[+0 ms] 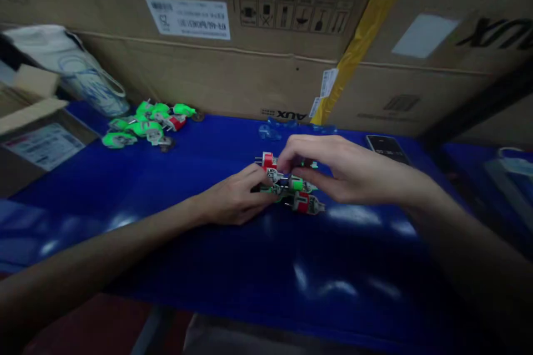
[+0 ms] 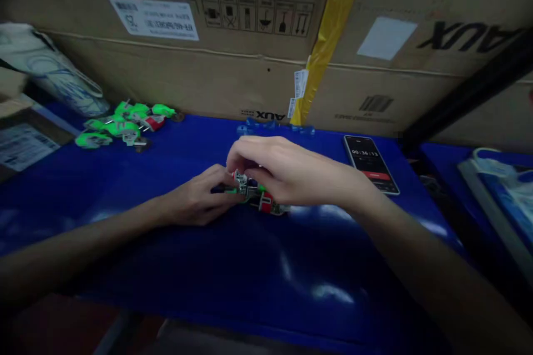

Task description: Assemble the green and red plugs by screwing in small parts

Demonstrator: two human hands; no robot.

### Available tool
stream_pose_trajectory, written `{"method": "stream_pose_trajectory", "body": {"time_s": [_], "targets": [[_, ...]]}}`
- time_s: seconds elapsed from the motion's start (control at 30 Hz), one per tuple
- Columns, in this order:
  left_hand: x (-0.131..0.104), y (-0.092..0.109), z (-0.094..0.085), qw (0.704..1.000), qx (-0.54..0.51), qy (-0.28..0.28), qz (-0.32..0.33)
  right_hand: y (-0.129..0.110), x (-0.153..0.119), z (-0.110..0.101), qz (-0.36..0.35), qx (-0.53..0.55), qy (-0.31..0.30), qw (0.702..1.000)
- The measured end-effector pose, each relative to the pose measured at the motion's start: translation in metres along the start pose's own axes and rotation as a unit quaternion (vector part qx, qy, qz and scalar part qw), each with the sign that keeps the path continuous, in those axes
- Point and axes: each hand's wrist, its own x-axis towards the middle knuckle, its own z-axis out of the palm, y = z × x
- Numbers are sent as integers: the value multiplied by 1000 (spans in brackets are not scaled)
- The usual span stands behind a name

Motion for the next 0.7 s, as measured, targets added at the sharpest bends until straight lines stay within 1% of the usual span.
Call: {"method": "stream_pose_trajectory", "body": {"time_s": [0.07,0.13,0.23,0.37,0.47,0.5,0.57,0.63,0.7], "targets": [[-1,0,1,1000,5,1,-2,0,0,-1,-22,8,-2,1000],[-1,0,1,1000,7,0,-6,2,2,-1,-11,4,9,1000],[-1,1,2,1000,5,6,-6,6,4,0,64,-7,31,997],[-1,0,2,1000,3,9,-5,11,6,5,195,-35,55,979],[-1,0,2,1000,1,16,0,11,6,7,247,-54,59,966],[-1,0,1,1000,1,17,0,10,5,7,246,-60,55,966],[-1,0,1,1000,0,12,-3,9,2,5,206,-71,47,975],[0,-1,1,1000,-2,7,-5,9,-1,3,124,-65,34,990],[0,-1,1,1000,-5,8,-1,9,-2,0,49,-38,15,998]]}}
